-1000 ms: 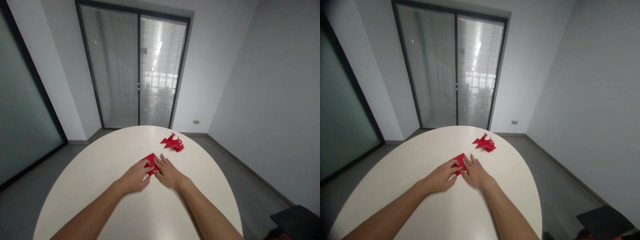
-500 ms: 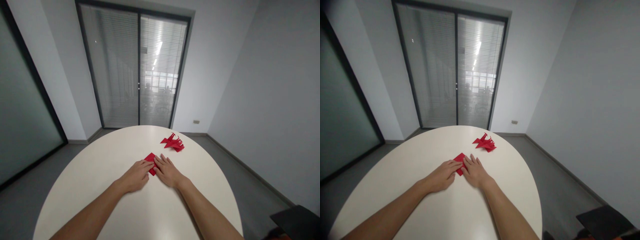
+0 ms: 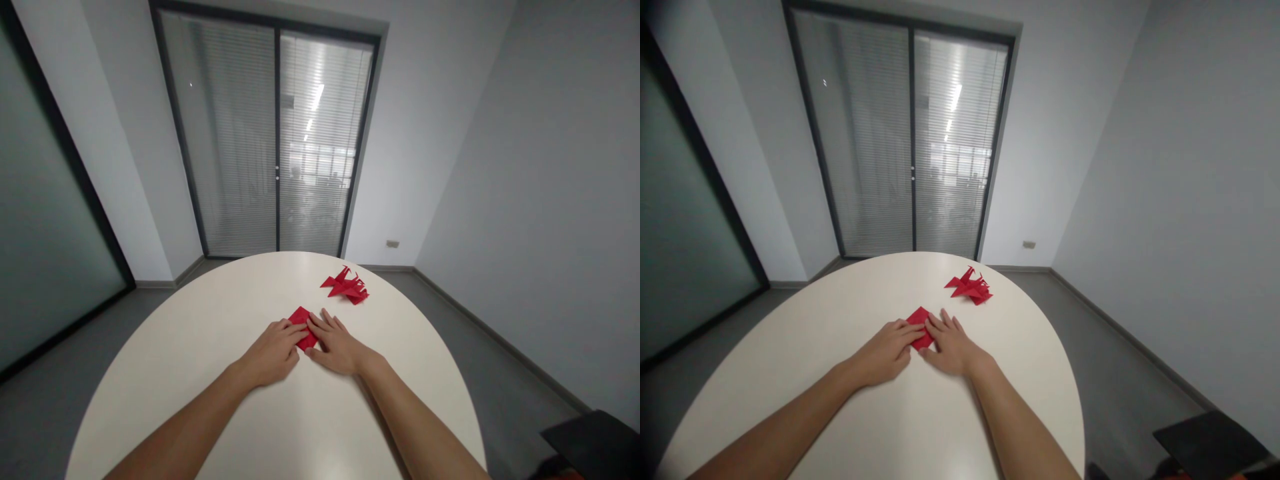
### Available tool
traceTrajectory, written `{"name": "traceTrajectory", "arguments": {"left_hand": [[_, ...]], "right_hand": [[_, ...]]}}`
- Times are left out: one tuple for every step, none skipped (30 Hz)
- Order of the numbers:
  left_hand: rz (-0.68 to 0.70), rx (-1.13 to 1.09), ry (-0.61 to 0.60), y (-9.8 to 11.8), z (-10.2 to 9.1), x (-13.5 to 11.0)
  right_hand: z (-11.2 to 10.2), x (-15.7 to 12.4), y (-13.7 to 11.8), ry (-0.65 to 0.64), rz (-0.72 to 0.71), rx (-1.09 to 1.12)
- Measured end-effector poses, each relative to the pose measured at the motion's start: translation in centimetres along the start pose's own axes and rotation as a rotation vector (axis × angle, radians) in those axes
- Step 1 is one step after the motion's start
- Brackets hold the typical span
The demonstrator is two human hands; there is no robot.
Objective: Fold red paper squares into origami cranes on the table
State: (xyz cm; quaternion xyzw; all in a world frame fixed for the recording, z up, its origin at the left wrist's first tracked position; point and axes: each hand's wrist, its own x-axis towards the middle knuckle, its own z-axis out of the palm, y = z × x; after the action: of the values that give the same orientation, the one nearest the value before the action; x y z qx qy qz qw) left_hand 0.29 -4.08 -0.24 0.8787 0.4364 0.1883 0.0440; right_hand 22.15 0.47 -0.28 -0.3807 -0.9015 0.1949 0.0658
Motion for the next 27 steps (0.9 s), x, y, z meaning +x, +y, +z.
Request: {"name": "traceTrajectory", "arguments": {"left_hand": [[0.001,0.006,0.002,0.0,0.0,0.0],[0.003,0.013,0.006,0.0,0.0,0.0],[0.005,0.021,0.011,-0.1,0.1,0.0],[0.004,0.028,0.018,-0.2,0.2,0.0],[0.002,0.034,0.024,-0.3,0.3,-0.1],[-0.002,0.037,0.028,-0.4,0.4,-0.2],[-0.005,0.037,0.031,-0.5,0.5,-0.3],[-0.007,0.034,0.032,-0.6,0.6,-0.4],[-0.008,0.027,0.035,-0.6,0.6,-0.5],[-0.007,0.018,0.041,-0.6,0.7,-0.5],[-0.005,0.009,0.047,-0.6,0.7,-0.5],[-0.004,0.001,0.054,-0.6,0.7,-0.5],[-0.004,-0.007,0.059,-0.6,0.6,-0.4],[-0.008,-0.015,0.062,-0.5,0.6,-0.4],[-0.012,-0.021,0.061,-0.5,0.5,-0.3],[-0.016,-0.027,0.059,-0.4,0.4,-0.3],[-0.018,-0.034,0.058,-0.3,0.3,-0.3],[-0.016,-0.042,0.056,-0.3,0.2,-0.2],[-0.008,-0.05,0.054,-0.2,0.1,-0.2],[0.003,-0.06,0.053,-0.1,0.0,-0.3],[0.013,-0.072,0.052,0.0,-0.1,-0.3],[0.021,-0.084,0.051,0.1,-0.2,-0.3],[0.023,-0.095,0.052,0.2,-0.3,-0.4],[0.02,-0.104,0.054,0.2,-0.3,-0.4],[0.01,-0.112,0.058,0.3,-0.4,-0.4],[-0.004,-0.12,0.061,0.3,-0.4,-0.4],[-0.019,-0.129,0.064,0.3,-0.4,-0.4]], "right_hand": [[0.0,0.0,0.1,0.005,0.001,-0.006],[0.1,0.0,0.3,0.012,0.002,-0.013],[0.1,0.1,0.4,0.022,0.002,-0.023],[0.2,0.1,0.6,0.036,0.001,-0.034],[0.2,0.1,0.8,0.053,0.0,-0.047],[0.2,0.2,1.0,0.074,-0.002,-0.061],[0.2,0.2,1.2,0.099,-0.005,-0.075],[0.1,0.2,1.3,0.125,-0.008,-0.088],[0.0,0.2,1.4,0.152,-0.015,-0.099],[-0.2,0.1,1.4,0.176,-0.027,-0.105],[-0.4,0.1,1.2,0.196,-0.045,-0.105],[-0.6,0.0,1.0,0.211,-0.067,-0.103],[-0.9,-0.1,0.8,0.219,-0.091,-0.097],[-1.1,-0.2,0.5,0.219,-0.113,-0.092],[-1.3,-0.2,0.2,0.212,-0.128,-0.088],[-1.4,-0.3,0.0,0.196,-0.137,-0.084],[-1.5,-0.3,-0.1,0.182,-0.144,-0.079],[-1.5,-0.3,-0.2,0.171,-0.149,-0.075],[-1.5,-0.3,-0.3,0.167,-0.152,-0.07],[-1.5,-0.2,-0.2,0.171,-0.157,-0.065],[-1.5,-0.2,-0.2,0.178,-0.166,-0.061],[-1.5,-0.2,-0.2,0.184,-0.181,-0.058],[-1.5,-0.1,-0.2,0.187,-0.201,-0.055],[-1.6,-0.1,-0.2,0.188,-0.223,-0.053],[-1.6,-0.1,-0.3,0.189,-0.243,-0.05],[-1.7,-0.1,-0.4,0.191,-0.257,-0.047],[-1.8,-0.2,-0.5,0.196,-0.266,-0.044]]}}
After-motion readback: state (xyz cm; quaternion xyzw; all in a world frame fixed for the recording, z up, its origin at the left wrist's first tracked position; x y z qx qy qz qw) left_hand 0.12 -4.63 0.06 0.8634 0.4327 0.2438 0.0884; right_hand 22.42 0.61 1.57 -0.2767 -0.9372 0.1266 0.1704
